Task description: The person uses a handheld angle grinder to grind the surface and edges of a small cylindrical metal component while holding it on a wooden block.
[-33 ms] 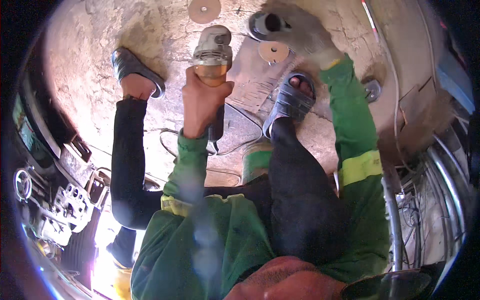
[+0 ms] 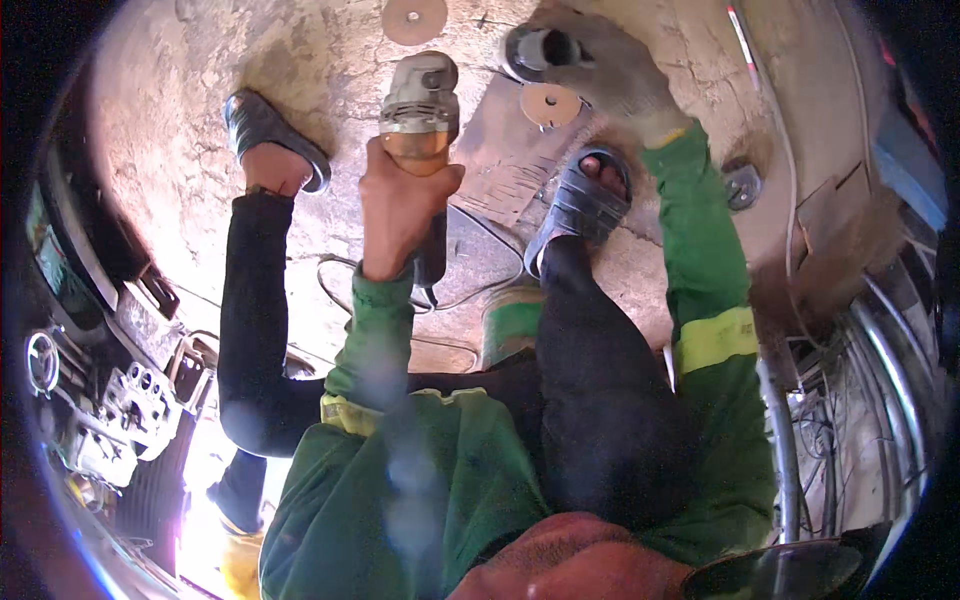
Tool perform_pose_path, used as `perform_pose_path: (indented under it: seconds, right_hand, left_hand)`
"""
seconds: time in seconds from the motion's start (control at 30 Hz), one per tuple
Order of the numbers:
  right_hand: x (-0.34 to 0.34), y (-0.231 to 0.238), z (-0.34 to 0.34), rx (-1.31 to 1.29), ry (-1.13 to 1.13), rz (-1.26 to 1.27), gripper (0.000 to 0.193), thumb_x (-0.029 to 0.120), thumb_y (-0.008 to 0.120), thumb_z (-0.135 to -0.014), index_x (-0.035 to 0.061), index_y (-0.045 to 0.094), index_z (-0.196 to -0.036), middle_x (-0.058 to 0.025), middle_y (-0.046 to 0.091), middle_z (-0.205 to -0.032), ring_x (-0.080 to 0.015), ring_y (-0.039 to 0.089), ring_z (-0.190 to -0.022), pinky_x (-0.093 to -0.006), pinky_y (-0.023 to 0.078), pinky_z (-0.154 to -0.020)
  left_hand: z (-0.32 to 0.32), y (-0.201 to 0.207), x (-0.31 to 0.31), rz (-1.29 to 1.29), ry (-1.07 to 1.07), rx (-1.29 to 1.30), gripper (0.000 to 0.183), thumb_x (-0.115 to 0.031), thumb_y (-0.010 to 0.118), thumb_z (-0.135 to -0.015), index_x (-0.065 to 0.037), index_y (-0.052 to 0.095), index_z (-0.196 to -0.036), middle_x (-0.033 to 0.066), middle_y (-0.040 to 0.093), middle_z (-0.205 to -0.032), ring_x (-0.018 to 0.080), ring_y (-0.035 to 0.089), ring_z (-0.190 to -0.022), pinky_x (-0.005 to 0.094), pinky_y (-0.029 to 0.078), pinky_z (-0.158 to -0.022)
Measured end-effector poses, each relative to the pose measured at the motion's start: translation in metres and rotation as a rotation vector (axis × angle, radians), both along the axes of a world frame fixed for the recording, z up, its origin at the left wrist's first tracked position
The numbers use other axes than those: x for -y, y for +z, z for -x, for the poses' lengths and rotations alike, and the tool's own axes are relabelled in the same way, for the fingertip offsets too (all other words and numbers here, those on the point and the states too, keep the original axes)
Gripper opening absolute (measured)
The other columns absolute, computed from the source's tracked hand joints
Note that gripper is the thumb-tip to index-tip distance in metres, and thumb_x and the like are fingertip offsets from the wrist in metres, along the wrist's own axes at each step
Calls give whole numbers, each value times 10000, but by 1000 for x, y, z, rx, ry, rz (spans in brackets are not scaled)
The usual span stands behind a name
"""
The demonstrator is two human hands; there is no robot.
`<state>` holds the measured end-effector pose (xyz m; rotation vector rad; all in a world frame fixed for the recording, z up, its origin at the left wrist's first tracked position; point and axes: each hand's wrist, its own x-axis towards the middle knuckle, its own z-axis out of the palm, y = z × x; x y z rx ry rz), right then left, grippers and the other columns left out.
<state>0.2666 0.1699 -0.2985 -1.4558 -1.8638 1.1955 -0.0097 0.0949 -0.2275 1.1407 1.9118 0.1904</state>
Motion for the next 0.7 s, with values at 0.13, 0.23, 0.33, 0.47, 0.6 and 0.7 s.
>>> perform_pose_path:
  seconds: [0.13,0.23,0.33,0.47,0.6,0.7]
  right_hand:
    - [27,-10,-10,-166,-296,230,550,226,735,-894,110,591,-1412,-118,681,-1269,-210,660,-1148,-337,519,-998]
    - [48,-43,-29,-234,-407,278,535,182,679,-944,40,553,-1444,-100,667,-1286,-175,624,-1157,-324,495,-1009]
    - [56,-55,-32,-482,-525,425,504,172,645,-984,3,541,-1447,-80,659,-1304,-161,596,-1192,-306,468,-1034]
    - [65,-62,-33,-384,-565,314,559,212,682,-954,32,541,-1464,-84,653,-1304,-172,609,-1178,-311,480,-1022]
    - [71,-81,-44,-138,-514,313,672,262,743,-874,58,531,-1478,-122,647,-1289,-210,646,-1136,-334,512,-998]
    - [69,-71,-38,-140,-545,361,687,253,750,-860,59,531,-1481,-125,652,-1273,-219,648,-1140,-345,519,-996]
  left_hand:
    - [22,13,19,41,186,105,639,-248,883,-693,53,562,-1157,170,731,-974,237,714,-828,360,577,-720]
    - [20,30,28,109,315,238,636,-241,879,-704,51,564,-1173,142,720,-975,206,692,-800,327,568,-689]
    - [31,30,46,140,274,206,625,-187,876,-708,37,564,-1201,132,703,-970,193,668,-779,323,556,-672]
    - [27,32,61,252,248,176,652,-191,884,-696,28,564,-1220,150,693,-1012,208,666,-836,345,558,-724]
    - [27,22,76,275,204,177,667,-203,889,-694,21,567,-1233,166,703,-1028,235,679,-899,371,557,-803]
    - [25,22,76,282,147,166,659,-211,889,-694,22,571,-1222,174,706,-1033,246,685,-910,381,556,-815]
